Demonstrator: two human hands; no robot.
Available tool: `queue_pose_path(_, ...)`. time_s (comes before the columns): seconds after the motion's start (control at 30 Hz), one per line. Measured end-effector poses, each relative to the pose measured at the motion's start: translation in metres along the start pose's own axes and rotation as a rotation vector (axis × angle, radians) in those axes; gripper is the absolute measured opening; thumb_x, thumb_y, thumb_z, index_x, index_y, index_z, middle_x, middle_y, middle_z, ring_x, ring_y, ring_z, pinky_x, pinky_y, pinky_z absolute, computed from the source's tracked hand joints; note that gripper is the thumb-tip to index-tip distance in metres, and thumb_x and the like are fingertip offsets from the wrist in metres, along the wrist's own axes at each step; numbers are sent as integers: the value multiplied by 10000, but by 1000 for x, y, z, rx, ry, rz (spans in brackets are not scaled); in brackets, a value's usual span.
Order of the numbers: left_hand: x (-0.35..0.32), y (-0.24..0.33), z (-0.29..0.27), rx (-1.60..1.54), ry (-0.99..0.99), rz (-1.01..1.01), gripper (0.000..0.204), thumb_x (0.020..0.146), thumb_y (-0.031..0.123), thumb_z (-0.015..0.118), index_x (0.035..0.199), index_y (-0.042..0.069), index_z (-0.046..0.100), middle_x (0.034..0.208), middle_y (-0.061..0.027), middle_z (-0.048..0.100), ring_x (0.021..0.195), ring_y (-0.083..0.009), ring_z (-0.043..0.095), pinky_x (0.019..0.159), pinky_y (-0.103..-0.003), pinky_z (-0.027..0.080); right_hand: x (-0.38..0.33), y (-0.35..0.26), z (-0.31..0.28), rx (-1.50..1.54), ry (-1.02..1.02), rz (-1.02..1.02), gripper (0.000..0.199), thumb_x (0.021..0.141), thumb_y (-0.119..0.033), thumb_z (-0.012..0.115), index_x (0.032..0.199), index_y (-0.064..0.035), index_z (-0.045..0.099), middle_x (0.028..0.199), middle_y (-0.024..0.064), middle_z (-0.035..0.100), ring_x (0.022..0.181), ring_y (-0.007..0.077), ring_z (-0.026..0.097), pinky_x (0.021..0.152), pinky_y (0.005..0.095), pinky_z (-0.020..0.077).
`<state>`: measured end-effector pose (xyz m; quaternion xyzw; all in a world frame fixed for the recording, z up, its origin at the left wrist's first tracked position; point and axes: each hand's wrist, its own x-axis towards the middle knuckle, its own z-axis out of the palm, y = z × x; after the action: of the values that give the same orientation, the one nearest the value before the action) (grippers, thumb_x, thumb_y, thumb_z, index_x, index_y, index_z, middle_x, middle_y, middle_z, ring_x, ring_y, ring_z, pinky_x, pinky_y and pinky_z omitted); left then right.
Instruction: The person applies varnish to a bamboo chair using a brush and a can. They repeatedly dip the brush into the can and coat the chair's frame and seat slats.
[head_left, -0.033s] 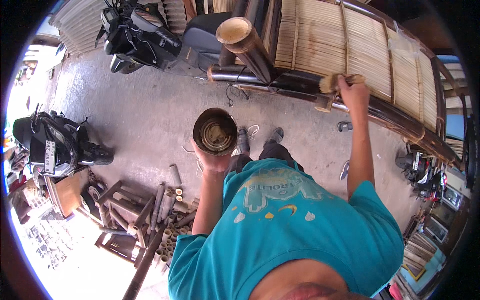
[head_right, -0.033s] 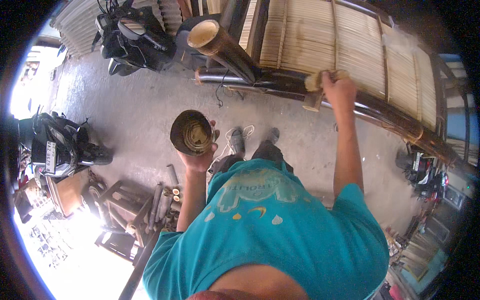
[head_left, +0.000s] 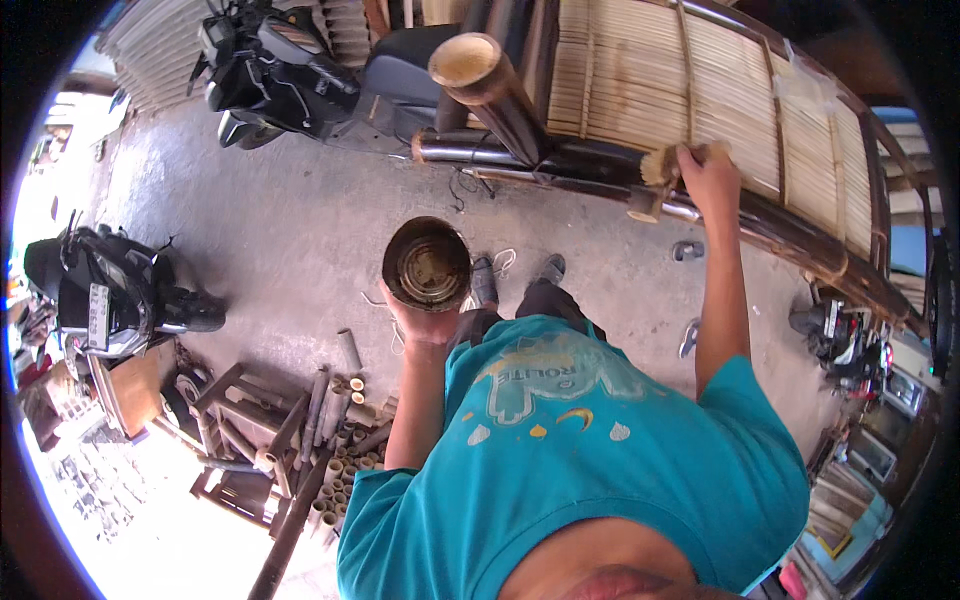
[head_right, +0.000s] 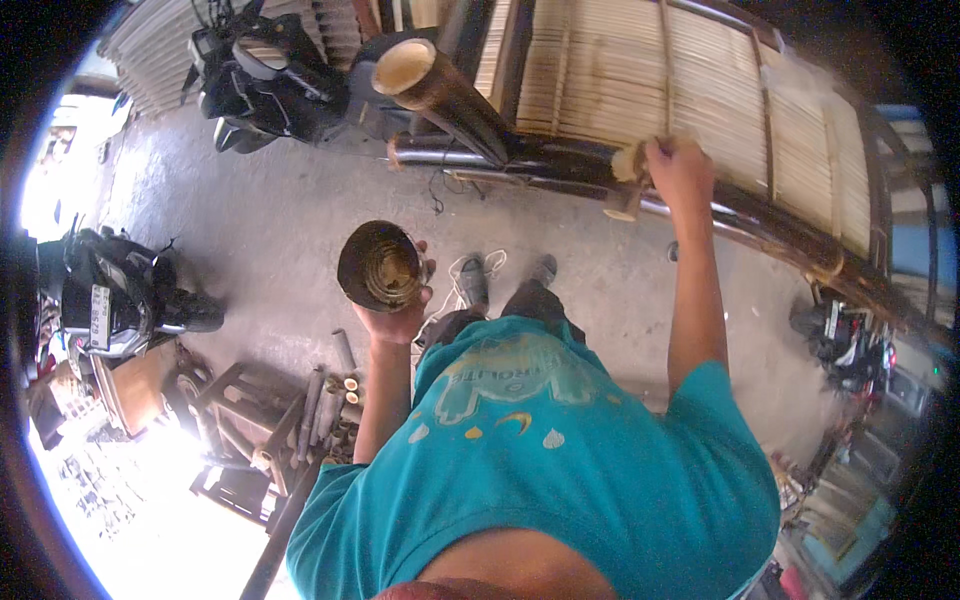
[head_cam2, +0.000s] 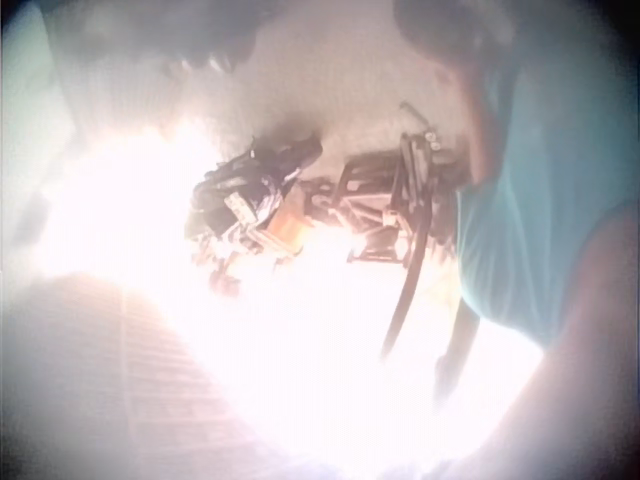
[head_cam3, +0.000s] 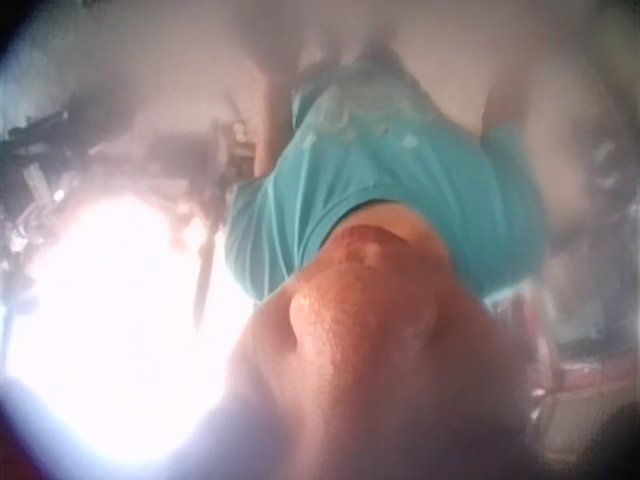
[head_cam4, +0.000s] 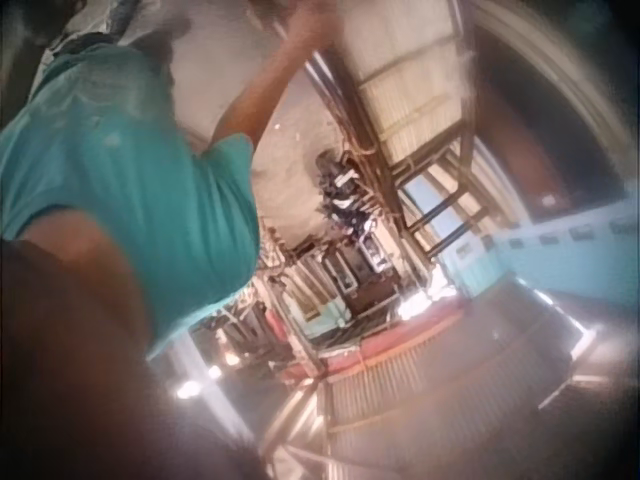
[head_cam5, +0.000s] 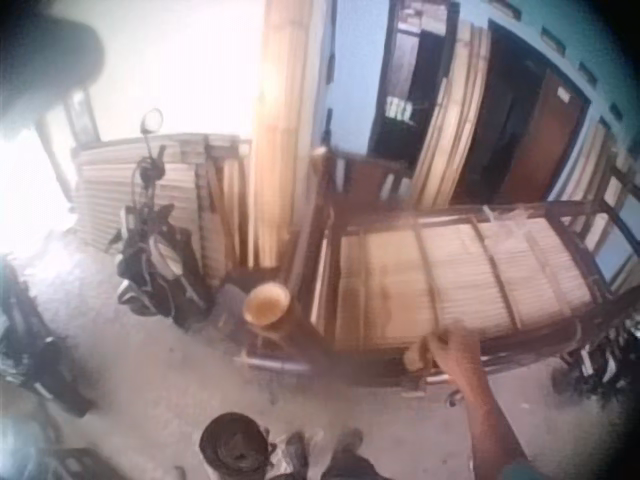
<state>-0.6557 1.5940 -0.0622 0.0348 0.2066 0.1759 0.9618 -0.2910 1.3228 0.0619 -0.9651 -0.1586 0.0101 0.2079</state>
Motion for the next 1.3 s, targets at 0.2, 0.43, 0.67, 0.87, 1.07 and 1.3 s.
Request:
queue_pose_path(0.2,15,-4,12,34,-103,-101,796,891,641,597,1482,128,456,1442,-245,492,1211,-441,564,781,-452,640,51,-41,106,229,-228,80,445,880,-436,705,949,2,744,819,196,738,908,379,723,832,473,556)
queue_pose_path(0.43,18,-10,17,32,-135,-92,795,906,653,562,1504,145,436,1422,-254,526,1160,-476,613,689,-457,647,-2,27,-24,-128,-71,108,524,866,-486,705,1130,-33,711,1130,249,702,1080,432,665,932,505,528)
queue_pose_path(0.67,33,-22,20,27,-247,-242,763,936,620,556,1508,132,428,1462,-289,467,1216,-500,573,755,-501,640,16,189,-202,-660,177,352,396,904,-304,608,1098,27,708,1068,274,714,1045,411,694,911,497,549)
queue_pose_path(0.87,45,-43,34,61,-270,-315,753,930,618,583,1515,167,432,1482,-273,458,1242,-505,558,780,-523,635,-38,58,-76,6,91,-54,336,904,-385,684,1074,-106,761,983,204,740,970,413,702,910,498,531)
queue_pose_path(1.07,58,-65,53,142,-317,-390,718,937,636,560,1496,197,465,1485,-263,467,1244,-494,564,771,-512,636,-65,225,-181,106,447,138,359,879,-364,771,1094,-77,759,914,142,762,844,258,742,799,392,578)
queue_pose_path(1.3,66,-122,84,168,-342,-453,700,939,639,544,1483,204,484,1452,-258,504,1221,-487,577,762,-506,639,-88,392,-319,-528,932,385,281,922,-340,702,1077,-112,754,923,174,748,779,345,736,702,430,596)
